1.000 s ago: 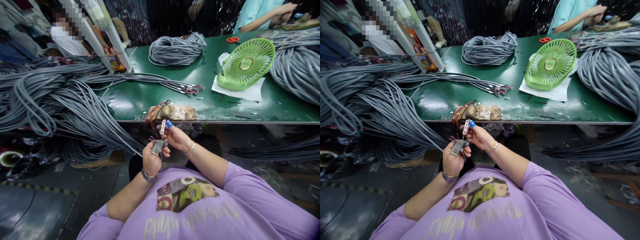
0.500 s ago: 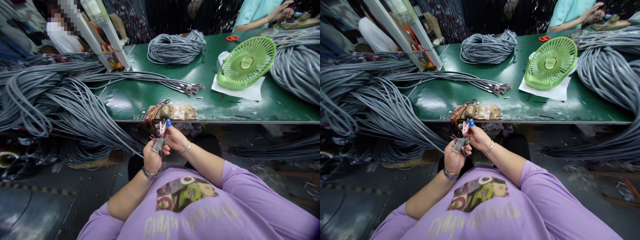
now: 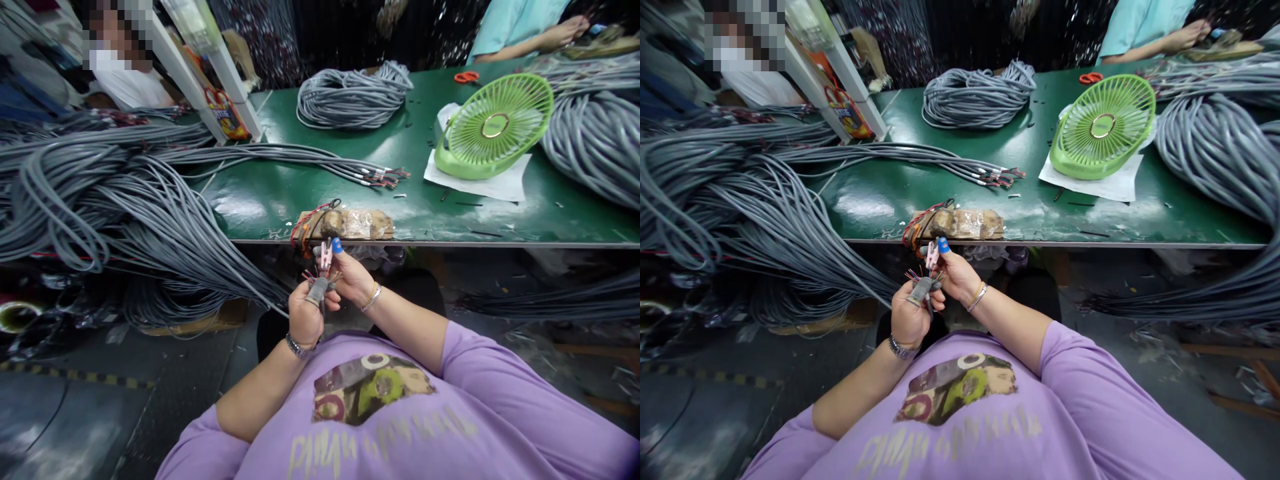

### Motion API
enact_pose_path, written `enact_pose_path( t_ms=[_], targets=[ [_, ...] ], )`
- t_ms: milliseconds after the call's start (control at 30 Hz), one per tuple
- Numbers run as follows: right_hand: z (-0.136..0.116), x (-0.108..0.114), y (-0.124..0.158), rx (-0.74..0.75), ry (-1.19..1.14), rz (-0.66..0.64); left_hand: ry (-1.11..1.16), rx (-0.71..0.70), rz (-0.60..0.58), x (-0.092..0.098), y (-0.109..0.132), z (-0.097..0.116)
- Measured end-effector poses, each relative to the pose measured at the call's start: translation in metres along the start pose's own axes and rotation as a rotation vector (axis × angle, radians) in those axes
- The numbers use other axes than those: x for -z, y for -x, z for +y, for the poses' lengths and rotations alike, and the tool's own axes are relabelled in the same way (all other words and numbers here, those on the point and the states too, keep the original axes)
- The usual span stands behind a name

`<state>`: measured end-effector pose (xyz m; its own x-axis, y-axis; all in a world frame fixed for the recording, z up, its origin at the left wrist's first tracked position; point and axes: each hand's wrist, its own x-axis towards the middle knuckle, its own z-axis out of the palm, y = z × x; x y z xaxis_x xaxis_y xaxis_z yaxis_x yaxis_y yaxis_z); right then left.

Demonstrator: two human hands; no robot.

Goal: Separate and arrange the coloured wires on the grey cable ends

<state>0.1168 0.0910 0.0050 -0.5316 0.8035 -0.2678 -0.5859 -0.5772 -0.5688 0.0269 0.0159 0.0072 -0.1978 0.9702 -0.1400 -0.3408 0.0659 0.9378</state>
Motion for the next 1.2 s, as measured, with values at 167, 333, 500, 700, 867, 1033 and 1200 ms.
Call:
enact_pose_path(
  t_ms=[167, 333, 500, 700, 867, 1033, 1200],
  targets=[
    [0.001, 0.004, -0.002, -0.014, -0.151, -0.018, -0.003, -0.006, -0.009, 0.000, 0.001, 0.002],
    [-0.005, 0.006, 0.005, -0.096, -0.152, -0.064, -0.017, -0.027, -0.025, 0.003, 0.007, 0.001],
    [-0.012, 0.005, 0.007, -0.090, -0.104, -0.069, -0.016, -0.080, -0.002, 0.007, 0.009, 0.003],
    [-0.005, 0.006, 0.002, 0.090, -0.002, 0.056, -0.033, -0.106, 0.047, 0.005, 0.005, 0.004],
    [-0.002, 0.004, -0.003, 0.058, -0.033, 0.061, -0.073, -0.131, 0.029, 0.007, 0.001, 0.000],
    [-0.005, 0.001, -0.006, -0.056, -0.103, 0.017, -0.097, -0.143, 0.034, 0.010, -0.003, -0.004],
    [-0.004, -0.002, -0.008, -0.018, -0.144, 0.084, -0.123, -0.147, 0.019, 0.012, -0.006, -0.008]
  ],
)
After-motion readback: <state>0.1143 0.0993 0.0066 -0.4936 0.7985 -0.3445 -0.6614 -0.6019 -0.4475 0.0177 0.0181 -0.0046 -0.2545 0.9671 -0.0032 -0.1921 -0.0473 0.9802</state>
